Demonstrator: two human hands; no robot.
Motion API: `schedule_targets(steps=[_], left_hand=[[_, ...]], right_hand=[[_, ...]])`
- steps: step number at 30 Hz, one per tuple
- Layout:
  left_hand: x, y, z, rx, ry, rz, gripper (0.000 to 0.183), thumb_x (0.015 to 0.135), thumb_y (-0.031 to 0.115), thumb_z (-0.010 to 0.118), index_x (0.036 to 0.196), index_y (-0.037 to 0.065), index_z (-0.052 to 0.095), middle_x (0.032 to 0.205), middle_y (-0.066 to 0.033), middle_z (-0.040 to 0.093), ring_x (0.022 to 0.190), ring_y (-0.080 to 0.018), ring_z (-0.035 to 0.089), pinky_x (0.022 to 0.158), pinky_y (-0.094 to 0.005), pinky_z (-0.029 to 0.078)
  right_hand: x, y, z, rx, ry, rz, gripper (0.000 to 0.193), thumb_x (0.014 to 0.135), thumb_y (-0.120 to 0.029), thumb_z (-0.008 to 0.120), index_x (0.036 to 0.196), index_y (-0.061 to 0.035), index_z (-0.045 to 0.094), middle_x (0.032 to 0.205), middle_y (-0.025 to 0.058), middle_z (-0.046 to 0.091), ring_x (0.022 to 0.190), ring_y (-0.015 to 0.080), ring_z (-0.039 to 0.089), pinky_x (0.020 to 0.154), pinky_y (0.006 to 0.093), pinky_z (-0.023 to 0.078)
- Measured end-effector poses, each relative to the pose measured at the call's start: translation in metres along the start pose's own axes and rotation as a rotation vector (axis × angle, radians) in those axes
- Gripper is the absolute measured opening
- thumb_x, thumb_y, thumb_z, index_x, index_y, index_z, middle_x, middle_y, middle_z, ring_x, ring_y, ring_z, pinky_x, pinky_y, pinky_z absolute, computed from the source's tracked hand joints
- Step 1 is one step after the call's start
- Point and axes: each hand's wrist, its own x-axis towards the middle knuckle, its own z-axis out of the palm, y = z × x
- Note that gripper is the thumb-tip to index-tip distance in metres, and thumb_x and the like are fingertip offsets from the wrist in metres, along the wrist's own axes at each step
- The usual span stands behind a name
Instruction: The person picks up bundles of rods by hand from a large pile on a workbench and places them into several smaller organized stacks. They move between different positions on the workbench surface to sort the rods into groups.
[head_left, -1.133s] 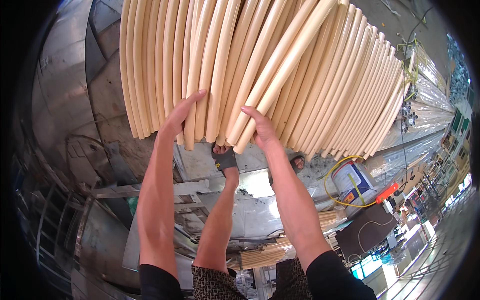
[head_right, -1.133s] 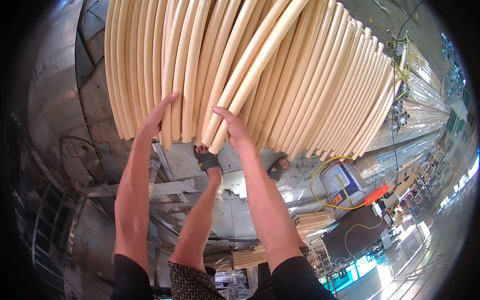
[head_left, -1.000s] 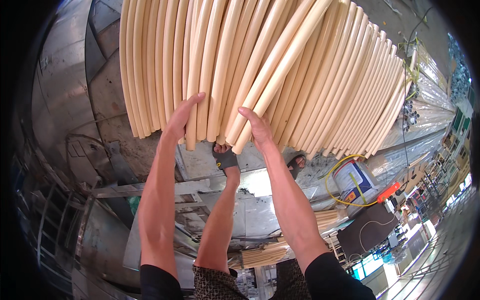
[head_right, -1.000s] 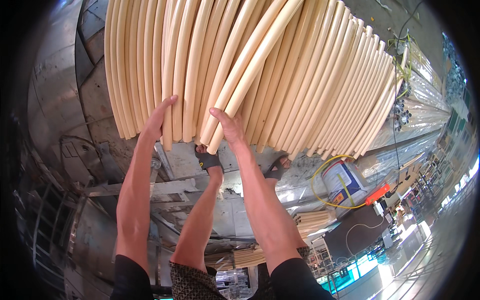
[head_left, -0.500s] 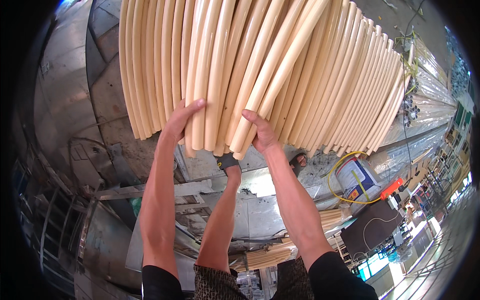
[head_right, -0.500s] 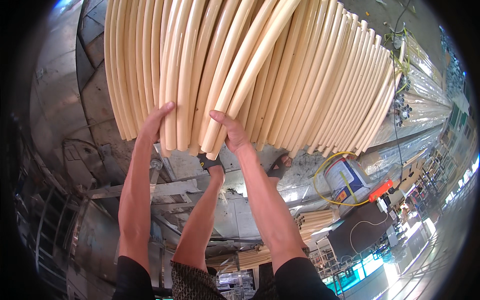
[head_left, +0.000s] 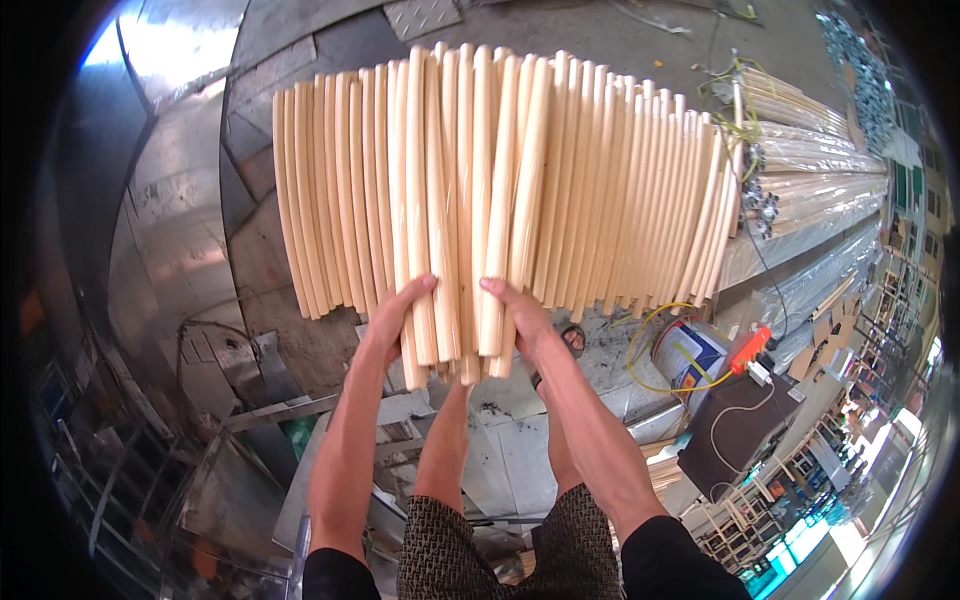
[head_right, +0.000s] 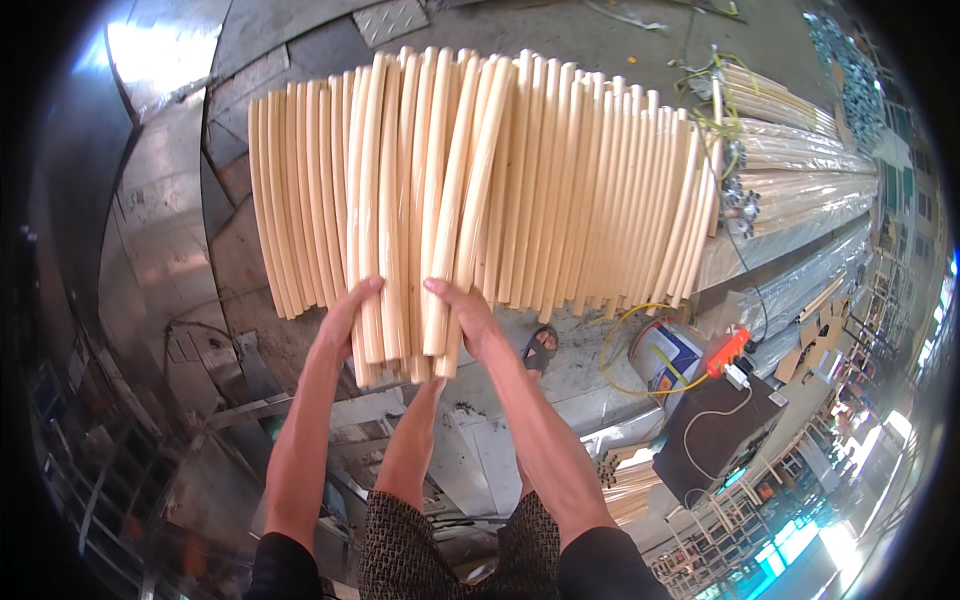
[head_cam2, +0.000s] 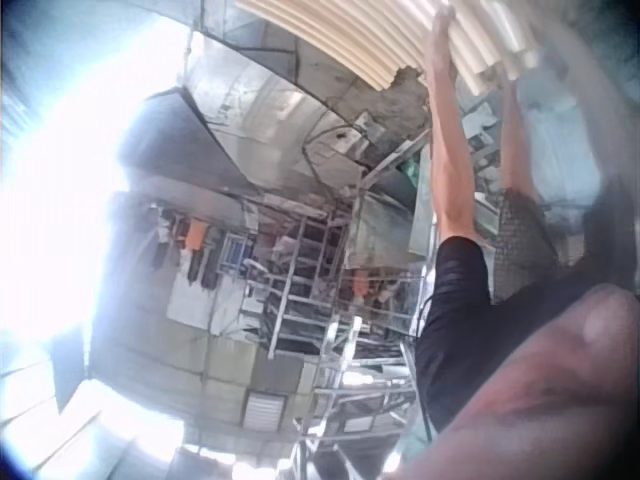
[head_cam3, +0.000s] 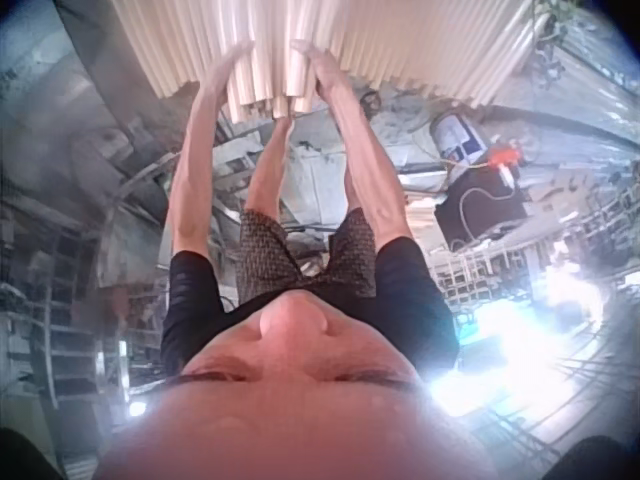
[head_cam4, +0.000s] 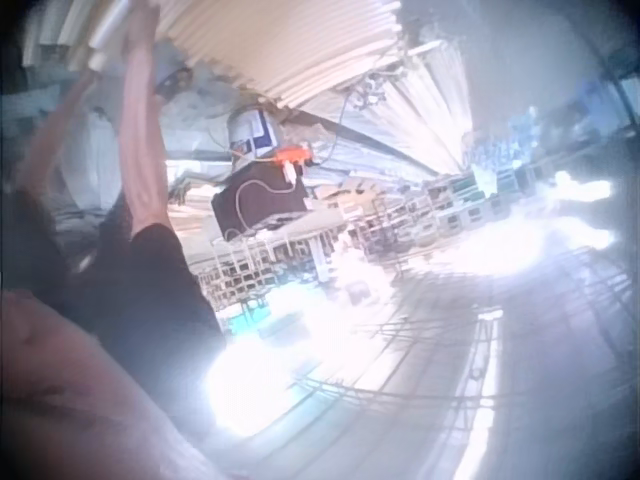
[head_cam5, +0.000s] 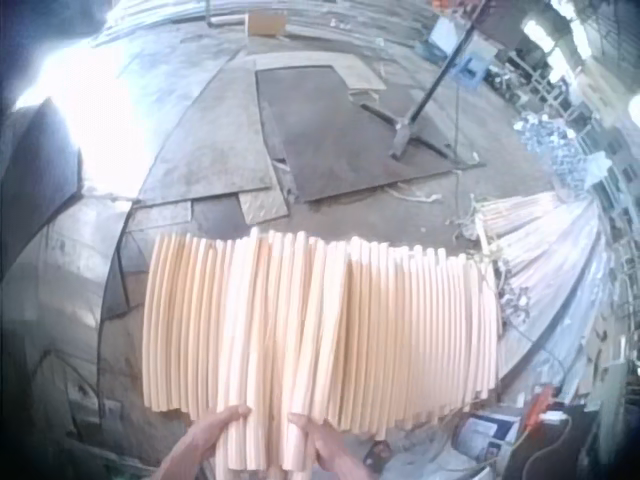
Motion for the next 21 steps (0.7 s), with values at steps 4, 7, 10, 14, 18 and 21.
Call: schedule_targets(steps=[4, 7, 10, 14, 18, 21], left_hand=[[-0.066, -0.048, 0.027, -0.023, 0.050, -0.018, 0.063, 0.087, 0.037, 0.067, 0.128, -0.006, 0.049, 0.115, -0.0215, 0.062, 0.101, -0.0247, 0.065, 0.086, -0.0345, 0.055], [-0.098, -0.114, 0.029, -0.113, 0.019, -0.027, 0.064, 0.088, 0.036, 0.065, 0.129, -0.008, 0.048, 0.116, -0.0230, 0.062, 0.100, -0.0275, 0.065, 0.088, -0.0360, 0.054], [-0.145, -0.177, 0.045, -0.214, 0.017, -0.093, 0.064, 0.090, 0.036, 0.062, 0.136, -0.004, 0.041, 0.123, -0.0219, 0.057, 0.108, -0.0294, 0.062, 0.094, -0.0390, 0.051], [-0.210, -0.258, 0.069, -0.238, 0.060, -0.130, 0.070, 0.089, 0.038, 0.062, 0.139, -0.004, 0.035, 0.125, -0.0234, 0.055, 0.109, -0.0324, 0.060, 0.094, -0.0410, 0.051], [-0.264, -0.332, 0.086, -0.189, 0.073, -0.172, 0.070, 0.090, 0.036, 0.060, 0.140, -0.004, 0.033, 0.126, -0.0239, 0.055, 0.110, -0.0333, 0.060, 0.094, -0.0428, 0.051], [-0.299, -0.379, 0.087, -0.163, 0.075, -0.203, 0.073, 0.088, 0.037, 0.063, 0.139, -0.006, 0.034, 0.124, -0.0255, 0.055, 0.107, -0.0330, 0.061, 0.092, -0.0422, 0.052]], right_hand=[[-0.080, 0.022, -0.011, -0.010, 0.000, 0.037, 0.076, 0.078, -0.042, 0.075, 0.128, 0.0086, 0.049, 0.121, 0.0221, 0.058, 0.111, 0.0277, 0.059, 0.095, 0.0367, 0.048], [-0.135, 0.049, -0.027, -0.014, -0.033, 0.083, 0.075, 0.080, -0.039, 0.073, 0.131, 0.0091, 0.045, 0.120, 0.0211, 0.059, 0.109, 0.0265, 0.060, 0.093, 0.0362, 0.050], [-0.185, 0.089, -0.057, -0.056, -0.091, 0.146, 0.077, 0.080, -0.040, 0.074, 0.132, 0.0099, 0.044, 0.122, 0.0225, 0.057, 0.110, 0.0268, 0.060, 0.092, 0.0352, 0.051], [-0.257, 0.145, -0.093, -0.042, -0.142, 0.146, 0.085, 0.079, -0.042, 0.075, 0.135, 0.0115, 0.038, 0.119, 0.0224, 0.057, 0.104, 0.0268, 0.062, 0.085, 0.0349, 0.054], [-0.300, 0.237, -0.138, -0.112, -0.074, 0.143, 0.109, 0.082, -0.036, 0.073, 0.145, 0.0077, -0.005, 0.137, 0.0308, 0.039, 0.112, 0.0286, 0.058, 0.090, 0.0369, 0.053], [-0.353, 0.272, -0.147, -0.126, -0.045, -0.043, 0.102, 0.085, -0.036, 0.070, 0.146, 0.0057, 0.000, 0.135, 0.0294, 0.043, 0.112, 0.0285, 0.058, 0.091, 0.0364, 0.053]])
